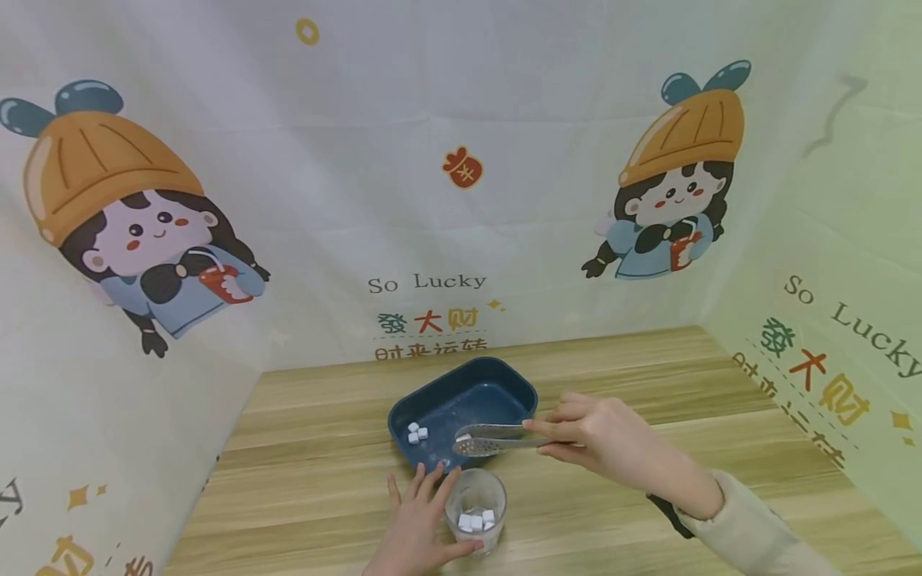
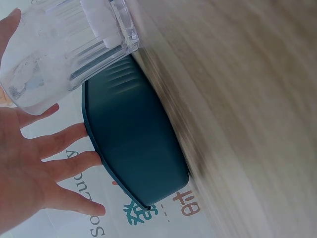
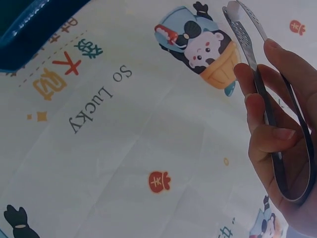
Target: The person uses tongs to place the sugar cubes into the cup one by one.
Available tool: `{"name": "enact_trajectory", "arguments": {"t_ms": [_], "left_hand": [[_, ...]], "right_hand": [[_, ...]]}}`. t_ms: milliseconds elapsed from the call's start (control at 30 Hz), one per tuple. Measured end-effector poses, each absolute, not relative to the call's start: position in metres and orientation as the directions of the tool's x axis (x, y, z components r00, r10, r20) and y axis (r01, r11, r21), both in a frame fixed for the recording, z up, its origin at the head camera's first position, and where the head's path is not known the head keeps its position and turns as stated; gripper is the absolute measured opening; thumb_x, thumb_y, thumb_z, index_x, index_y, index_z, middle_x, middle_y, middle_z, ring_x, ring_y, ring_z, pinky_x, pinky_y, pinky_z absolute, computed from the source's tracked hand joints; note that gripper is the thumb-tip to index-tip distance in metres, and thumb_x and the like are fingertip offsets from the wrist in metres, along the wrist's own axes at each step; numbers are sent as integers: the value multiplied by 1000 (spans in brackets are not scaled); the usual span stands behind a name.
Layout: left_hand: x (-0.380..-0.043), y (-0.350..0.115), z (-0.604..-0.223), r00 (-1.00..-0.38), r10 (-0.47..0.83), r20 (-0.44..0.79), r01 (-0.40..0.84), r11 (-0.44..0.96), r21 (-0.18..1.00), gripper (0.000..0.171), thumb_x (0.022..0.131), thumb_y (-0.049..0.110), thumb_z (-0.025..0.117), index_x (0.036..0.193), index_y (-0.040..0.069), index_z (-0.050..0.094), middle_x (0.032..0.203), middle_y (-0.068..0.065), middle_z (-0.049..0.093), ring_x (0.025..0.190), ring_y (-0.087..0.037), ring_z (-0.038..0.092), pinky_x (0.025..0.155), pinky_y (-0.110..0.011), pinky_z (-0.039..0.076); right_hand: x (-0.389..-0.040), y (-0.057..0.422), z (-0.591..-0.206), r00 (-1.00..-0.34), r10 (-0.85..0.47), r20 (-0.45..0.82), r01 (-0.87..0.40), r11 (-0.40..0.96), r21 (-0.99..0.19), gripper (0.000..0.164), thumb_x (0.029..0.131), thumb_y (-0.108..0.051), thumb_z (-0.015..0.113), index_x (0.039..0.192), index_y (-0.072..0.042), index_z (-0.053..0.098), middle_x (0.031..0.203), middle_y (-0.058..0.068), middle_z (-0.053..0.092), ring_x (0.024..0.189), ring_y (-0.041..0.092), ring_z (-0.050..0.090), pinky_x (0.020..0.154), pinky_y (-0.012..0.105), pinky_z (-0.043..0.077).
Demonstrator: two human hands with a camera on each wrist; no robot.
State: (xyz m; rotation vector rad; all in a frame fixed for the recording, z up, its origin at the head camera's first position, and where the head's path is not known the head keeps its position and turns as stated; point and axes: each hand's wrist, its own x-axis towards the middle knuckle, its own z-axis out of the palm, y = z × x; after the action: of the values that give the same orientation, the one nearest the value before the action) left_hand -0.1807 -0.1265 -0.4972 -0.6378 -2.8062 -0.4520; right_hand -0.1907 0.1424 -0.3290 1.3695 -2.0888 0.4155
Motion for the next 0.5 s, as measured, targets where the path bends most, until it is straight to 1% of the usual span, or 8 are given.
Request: {"name": "enact_trajectory", "arguments": {"t_ms": [233,367,500], "left_hand": [[-180,-127,-497,-881,384,278,448,865,226,94,63,72,57,134,13,39,132,-19,44,120,-48,38,87,-75,19],[-181,-127,-496,-885,384,263,443,868,225,93,63,72,57,132,11,42,133,-19,44,121,-47,38,88,-75,18],[-182,-127,-495,-891,383,243,436,871,227,93,63,72,57,131,10,44,134,-19,43,121,-47,37,89,-75,17]], "right_hand": [[-190,139,-343,-341,-750,567,-900,434,33,28,72,-19,72,99,-14,70,76,-8,66,60,-2,45,53,3,35],[-192,137,-351,-356,-758,547,-898,439,24,27,73,-21,71,99,-14,70,75,-8,64,61,-3,51,55,4,39],[-194,136,-358,-368,-762,534,-893,449,25,28,72,-21,72,99,-15,70,74,-9,62,58,-4,48,51,3,35]]}}
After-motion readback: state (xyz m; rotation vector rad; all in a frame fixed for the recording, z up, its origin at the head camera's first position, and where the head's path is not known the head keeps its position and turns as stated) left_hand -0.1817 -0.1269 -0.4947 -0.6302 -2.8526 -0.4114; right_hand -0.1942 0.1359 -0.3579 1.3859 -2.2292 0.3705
